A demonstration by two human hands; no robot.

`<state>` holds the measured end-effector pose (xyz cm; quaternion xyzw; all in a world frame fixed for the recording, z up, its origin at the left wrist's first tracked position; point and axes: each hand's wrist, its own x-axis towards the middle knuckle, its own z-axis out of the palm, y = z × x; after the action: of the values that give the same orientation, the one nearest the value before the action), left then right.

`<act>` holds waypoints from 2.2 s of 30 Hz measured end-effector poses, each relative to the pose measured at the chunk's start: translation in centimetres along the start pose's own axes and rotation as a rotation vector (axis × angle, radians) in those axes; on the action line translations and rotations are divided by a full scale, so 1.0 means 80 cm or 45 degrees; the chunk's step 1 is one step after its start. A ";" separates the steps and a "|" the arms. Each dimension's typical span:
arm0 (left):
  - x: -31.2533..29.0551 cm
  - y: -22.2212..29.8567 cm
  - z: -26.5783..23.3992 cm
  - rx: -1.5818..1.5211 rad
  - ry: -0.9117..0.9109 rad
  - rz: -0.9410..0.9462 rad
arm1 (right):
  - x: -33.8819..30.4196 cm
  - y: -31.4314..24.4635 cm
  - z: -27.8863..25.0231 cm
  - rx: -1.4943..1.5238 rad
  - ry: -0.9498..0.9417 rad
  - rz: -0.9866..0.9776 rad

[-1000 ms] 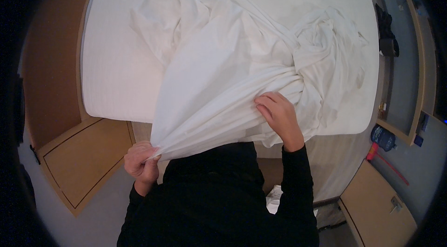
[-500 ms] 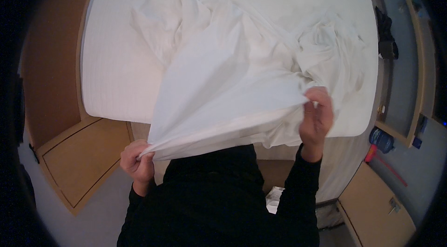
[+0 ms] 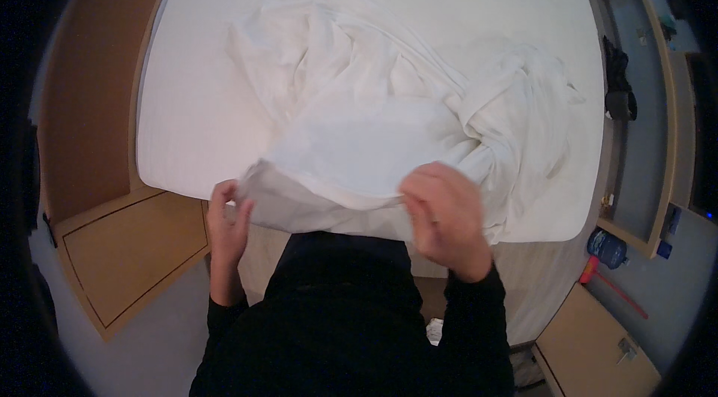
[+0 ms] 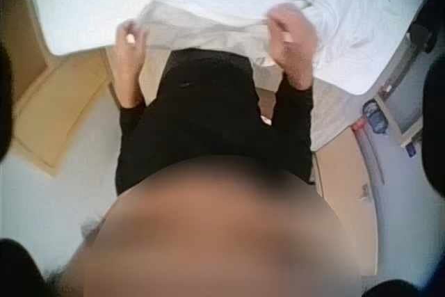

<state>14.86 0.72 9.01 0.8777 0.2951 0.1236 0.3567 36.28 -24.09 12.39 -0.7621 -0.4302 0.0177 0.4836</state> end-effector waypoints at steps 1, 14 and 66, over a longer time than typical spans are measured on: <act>0.002 0.006 0.009 -0.014 -0.053 0.110 | -0.002 0.000 0.015 0.085 -0.069 0.021; 0.038 0.089 0.112 -0.583 -0.583 0.451 | -0.033 0.013 0.022 0.285 0.013 0.154; 0.019 0.065 0.039 -0.600 -0.293 0.392 | -0.081 0.189 -0.003 -0.643 -0.010 0.247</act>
<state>19.63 -3.07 10.44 0.8135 0.0795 0.1410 0.5585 41.94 -31.10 -1.39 -0.8961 -0.3479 -0.0412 0.2726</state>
